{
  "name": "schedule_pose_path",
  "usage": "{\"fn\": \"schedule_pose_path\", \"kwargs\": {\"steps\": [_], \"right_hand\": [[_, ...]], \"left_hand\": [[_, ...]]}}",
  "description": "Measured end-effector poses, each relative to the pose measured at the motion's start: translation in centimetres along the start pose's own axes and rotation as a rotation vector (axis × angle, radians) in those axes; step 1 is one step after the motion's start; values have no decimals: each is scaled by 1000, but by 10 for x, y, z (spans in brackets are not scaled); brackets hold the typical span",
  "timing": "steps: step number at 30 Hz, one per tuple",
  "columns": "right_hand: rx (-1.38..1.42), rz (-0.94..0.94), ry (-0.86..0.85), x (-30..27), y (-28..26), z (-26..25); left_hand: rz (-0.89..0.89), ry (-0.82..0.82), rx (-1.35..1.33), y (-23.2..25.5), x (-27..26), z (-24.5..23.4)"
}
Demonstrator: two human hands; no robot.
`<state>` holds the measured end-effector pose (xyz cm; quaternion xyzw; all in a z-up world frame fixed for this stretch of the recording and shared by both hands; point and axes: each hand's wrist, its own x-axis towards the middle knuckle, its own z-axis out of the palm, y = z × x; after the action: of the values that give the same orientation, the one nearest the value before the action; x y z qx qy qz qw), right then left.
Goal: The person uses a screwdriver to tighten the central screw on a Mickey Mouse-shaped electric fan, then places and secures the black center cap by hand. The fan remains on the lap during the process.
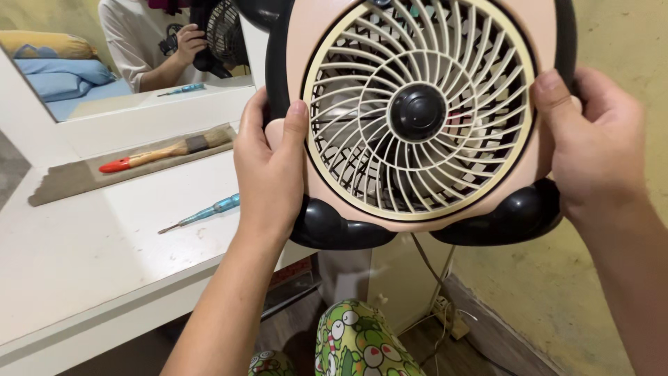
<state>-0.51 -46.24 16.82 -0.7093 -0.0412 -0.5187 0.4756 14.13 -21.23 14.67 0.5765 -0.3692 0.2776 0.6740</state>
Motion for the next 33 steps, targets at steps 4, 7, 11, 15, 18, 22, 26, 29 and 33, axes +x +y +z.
{"fn": "schedule_pose_path", "kwargs": {"steps": [4, 7, 11, 15, 18, 22, 26, 29, 33], "right_hand": [[-13, 35, 36, 8, -1, -6], [-37, -78, 15, 20, 3, -9], [19, -126, 10, 35, 19, -1], [90, -200, 8, 41, 47, 22], [121, -224, 9, 43, 65, 41], [160, -224, 12, 44, 79, 54], [132, -227, 31, 45, 85, 64], [128, -228, 49, 46, 89, 70], [145, -245, 61, 45, 95, 76]], "left_hand": [[28, -13, -22, -3, 11, 8], [111, -8, -34, -9, 24, 13], [213, 5, 31, -23, 40, 11], [256, 60, 118, -41, 45, 7], [281, 104, 192, -54, 45, 0], [284, 137, 249, -65, 46, -6], [258, 130, 260, -72, 46, -9], [250, 122, 279, -75, 48, -9], [265, 127, 310, -81, 48, -11]]}}
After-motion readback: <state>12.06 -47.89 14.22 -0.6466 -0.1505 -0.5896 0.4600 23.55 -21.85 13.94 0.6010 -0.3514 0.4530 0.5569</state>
